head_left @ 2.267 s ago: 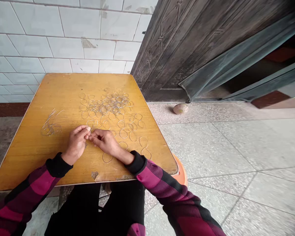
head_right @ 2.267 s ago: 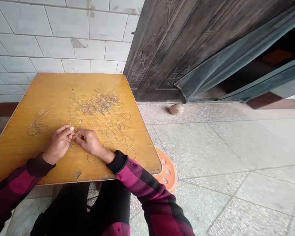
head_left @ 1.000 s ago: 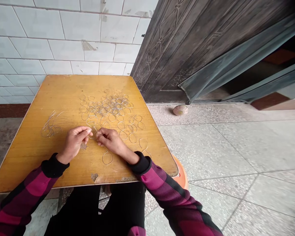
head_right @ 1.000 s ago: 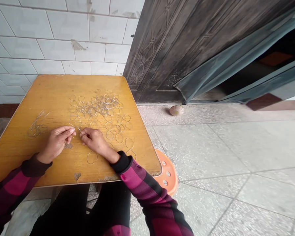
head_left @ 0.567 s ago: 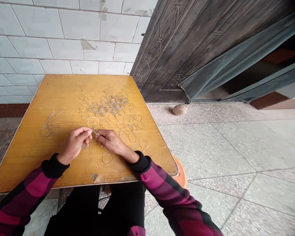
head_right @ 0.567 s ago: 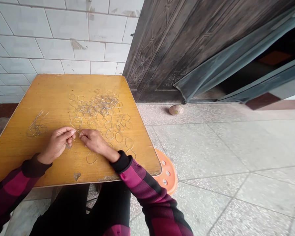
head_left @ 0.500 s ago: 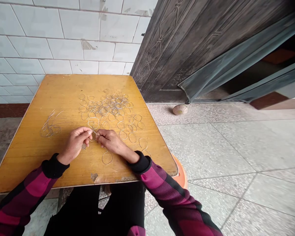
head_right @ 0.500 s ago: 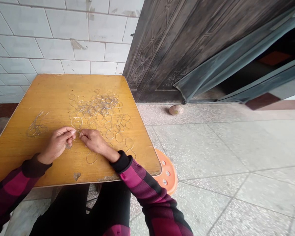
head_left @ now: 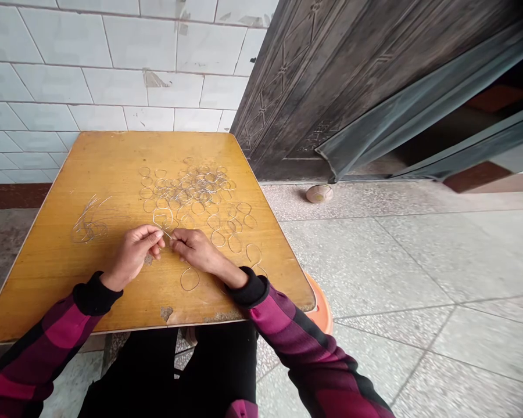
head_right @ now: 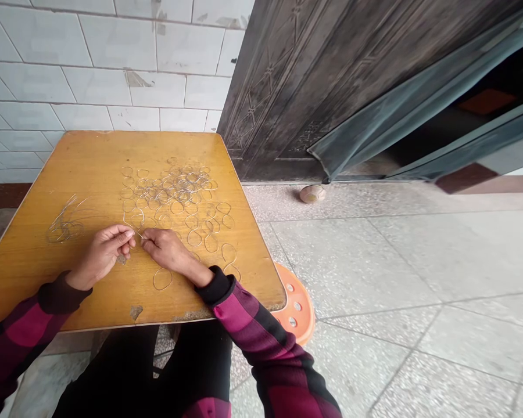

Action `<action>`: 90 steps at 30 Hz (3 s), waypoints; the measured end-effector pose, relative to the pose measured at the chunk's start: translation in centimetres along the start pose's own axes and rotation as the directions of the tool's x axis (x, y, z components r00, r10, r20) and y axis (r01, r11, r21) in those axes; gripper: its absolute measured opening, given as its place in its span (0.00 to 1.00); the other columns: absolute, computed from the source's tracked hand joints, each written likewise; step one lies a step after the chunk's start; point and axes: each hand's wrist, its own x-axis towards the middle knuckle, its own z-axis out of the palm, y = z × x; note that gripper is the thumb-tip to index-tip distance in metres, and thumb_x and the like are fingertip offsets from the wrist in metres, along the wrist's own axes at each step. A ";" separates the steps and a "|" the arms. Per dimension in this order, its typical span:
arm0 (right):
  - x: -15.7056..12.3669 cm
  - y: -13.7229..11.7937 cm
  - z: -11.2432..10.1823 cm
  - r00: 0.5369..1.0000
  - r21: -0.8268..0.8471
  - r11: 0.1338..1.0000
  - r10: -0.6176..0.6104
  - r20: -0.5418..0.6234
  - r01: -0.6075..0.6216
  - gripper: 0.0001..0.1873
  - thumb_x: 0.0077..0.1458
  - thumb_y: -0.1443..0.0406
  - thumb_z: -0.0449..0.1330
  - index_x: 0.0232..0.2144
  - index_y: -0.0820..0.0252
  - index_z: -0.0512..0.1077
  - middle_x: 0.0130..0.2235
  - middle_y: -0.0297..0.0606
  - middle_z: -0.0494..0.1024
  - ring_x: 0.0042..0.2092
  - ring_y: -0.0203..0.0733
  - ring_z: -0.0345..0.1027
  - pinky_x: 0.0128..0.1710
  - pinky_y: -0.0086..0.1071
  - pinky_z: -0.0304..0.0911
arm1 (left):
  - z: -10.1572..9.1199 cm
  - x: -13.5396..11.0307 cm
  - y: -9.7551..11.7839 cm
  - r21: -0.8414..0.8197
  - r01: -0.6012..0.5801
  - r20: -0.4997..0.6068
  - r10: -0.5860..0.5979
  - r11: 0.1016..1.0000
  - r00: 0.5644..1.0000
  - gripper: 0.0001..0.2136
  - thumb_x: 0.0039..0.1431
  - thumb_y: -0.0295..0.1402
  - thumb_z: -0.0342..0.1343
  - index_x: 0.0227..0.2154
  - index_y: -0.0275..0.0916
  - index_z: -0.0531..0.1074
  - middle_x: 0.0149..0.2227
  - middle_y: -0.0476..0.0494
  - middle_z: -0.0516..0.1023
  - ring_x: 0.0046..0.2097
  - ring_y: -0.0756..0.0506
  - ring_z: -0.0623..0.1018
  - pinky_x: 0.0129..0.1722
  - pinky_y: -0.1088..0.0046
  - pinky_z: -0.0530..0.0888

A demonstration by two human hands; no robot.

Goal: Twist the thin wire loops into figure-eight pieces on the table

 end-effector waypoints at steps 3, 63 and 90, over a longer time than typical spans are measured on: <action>0.1 -0.1 0.0 1.000 -0.027 1.000 -0.010 0.000 0.010 0.09 0.57 0.71 0.50 0.25 0.61 0.65 0.23 0.29 0.66 0.26 0.30 0.58 0.30 0.27 0.53 | -0.1 0.0 -0.4 0.046 -0.022 0.034 0.021 0.999 0.999 0.09 0.52 0.36 0.61 0.25 0.35 0.72 0.23 0.50 0.73 0.21 0.54 0.68 0.22 0.77 0.67; 0.6 0.7 1.5 0.915 0.899 0.344 0.382 0.129 -0.270 0.11 0.46 0.63 0.70 0.32 0.63 0.77 0.28 0.34 0.80 0.28 0.30 0.74 0.31 0.23 0.72 | -2.9 0.4 1.0 0.841 -0.461 0.193 0.641 0.282 0.743 0.07 0.58 0.30 0.54 0.35 0.42 0.77 0.51 0.40 0.73 0.42 0.43 0.74 0.48 0.61 0.71; 0.5 1.0 2.3 0.929 0.884 0.376 0.338 0.149 -0.279 0.19 0.38 0.57 0.73 0.31 0.63 0.78 0.27 0.32 0.79 0.27 0.31 0.75 0.29 0.23 0.72 | -2.7 0.8 1.3 0.753 -0.345 0.167 0.344 0.561 0.924 0.09 0.58 0.33 0.53 0.27 0.38 0.75 0.25 0.49 0.77 0.27 0.50 0.73 0.28 0.75 0.66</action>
